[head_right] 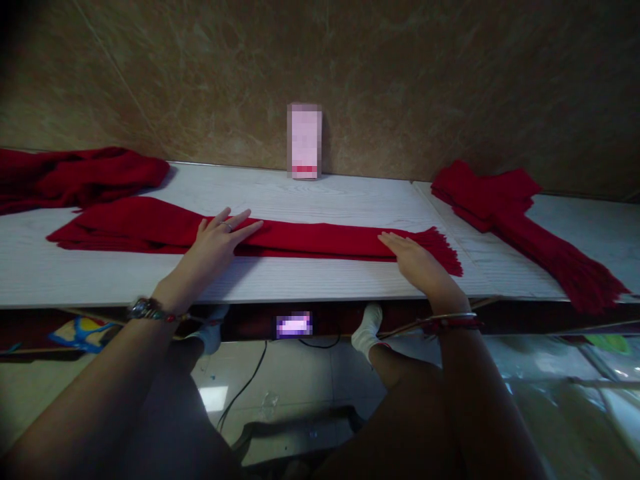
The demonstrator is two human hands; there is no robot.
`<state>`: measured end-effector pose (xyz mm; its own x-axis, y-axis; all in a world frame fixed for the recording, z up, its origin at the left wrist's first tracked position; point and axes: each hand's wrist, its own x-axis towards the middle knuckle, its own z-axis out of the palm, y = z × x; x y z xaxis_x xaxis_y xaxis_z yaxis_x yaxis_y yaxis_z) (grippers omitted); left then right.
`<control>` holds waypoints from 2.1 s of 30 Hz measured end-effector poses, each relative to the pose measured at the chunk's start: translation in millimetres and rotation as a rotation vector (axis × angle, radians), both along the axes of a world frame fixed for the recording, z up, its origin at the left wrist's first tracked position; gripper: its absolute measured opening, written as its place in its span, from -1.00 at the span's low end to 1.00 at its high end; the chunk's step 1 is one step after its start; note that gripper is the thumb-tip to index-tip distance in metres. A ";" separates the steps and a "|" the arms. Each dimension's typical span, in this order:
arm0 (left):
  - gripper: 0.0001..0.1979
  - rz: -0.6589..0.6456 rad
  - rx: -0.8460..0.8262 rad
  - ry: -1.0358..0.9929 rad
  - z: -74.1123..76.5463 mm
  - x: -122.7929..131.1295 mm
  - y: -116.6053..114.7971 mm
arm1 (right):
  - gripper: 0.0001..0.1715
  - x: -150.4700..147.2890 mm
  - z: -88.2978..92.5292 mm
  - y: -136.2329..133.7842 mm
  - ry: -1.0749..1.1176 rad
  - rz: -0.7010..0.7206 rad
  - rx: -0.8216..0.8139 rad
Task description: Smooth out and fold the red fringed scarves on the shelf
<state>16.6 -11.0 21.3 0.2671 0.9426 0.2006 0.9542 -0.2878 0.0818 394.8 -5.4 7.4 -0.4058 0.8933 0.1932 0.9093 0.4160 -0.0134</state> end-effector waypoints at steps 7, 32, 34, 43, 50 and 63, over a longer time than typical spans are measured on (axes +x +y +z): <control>-0.42 0.015 -0.057 0.093 -5.7 3.0 1.3 | -0.18 9.1 -4.5 0.4 -0.001 0.005 0.039; -0.51 -0.138 -0.363 0.114 1.4 0.5 -2.9 | -0.46 37.1 -10.5 -17.2 0.096 -0.012 0.122; -0.51 -0.119 -0.375 0.103 -0.7 1.8 -1.2 | -0.49 43.4 -13.4 -19.3 0.108 -0.018 0.173; -0.53 -0.094 -0.239 0.077 2.9 8.2 -5.6 | -0.42 60.6 -9.3 -28.7 0.119 -0.152 0.238; -0.50 -0.080 -0.163 0.080 -2.1 19.5 -2.0 | -0.47 -42.1 7.9 -12.9 0.234 -0.114 0.213; -0.46 0.121 -0.226 0.046 -3.7 22.7 4.1 | -0.47 4.7 -24.0 6.2 0.072 -0.335 0.070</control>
<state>39.3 -6.9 17.7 0.1537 0.9877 -0.0283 0.9848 -0.1507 0.0866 399.5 0.8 -16.6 -0.0756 0.9582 0.2760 0.9932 0.0968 -0.0643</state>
